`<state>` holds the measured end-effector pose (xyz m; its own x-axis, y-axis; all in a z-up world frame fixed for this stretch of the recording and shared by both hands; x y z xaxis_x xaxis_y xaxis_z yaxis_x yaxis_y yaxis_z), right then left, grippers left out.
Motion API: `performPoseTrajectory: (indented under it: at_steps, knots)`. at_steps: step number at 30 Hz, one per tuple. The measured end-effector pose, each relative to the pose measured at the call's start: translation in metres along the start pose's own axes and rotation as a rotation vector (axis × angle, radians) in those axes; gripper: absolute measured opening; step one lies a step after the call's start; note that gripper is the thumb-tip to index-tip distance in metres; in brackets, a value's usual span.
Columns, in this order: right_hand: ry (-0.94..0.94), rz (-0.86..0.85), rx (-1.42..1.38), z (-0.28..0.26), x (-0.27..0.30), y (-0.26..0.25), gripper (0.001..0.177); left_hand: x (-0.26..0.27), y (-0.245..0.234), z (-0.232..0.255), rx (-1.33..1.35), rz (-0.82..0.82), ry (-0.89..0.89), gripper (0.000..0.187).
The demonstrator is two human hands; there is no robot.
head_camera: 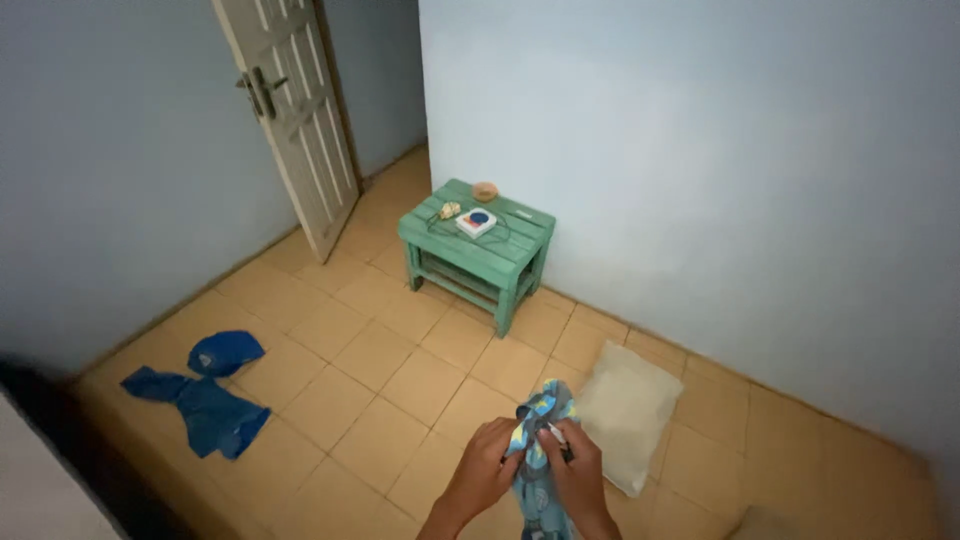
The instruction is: The person picks up a blue patterned sheet from a pile on the floor, shakes it out, and folds it by hand. They then place the folded sheet on a bare mattress and smooth it out.
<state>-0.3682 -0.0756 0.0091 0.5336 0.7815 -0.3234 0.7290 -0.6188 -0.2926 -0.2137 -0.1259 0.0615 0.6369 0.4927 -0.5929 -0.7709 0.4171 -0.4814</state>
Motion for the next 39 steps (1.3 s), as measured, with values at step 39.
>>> performPoseTrajectory:
  at_steps: [39]
  knots:
    - [0.118,-0.403,-0.109,-0.040,-0.273,0.342,0.024,-0.116,-0.260,-0.263,-0.087,0.348,-0.237,0.024]
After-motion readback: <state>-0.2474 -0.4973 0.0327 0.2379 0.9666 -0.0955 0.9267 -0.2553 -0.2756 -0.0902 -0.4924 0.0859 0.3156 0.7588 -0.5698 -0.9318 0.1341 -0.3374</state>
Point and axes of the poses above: each hand's wrist, its own x-axis away from the middle knuckle, its own y-axis out of the palm, z = x × y, the point moved 10 cm from there along -x, towards the middle knuckle
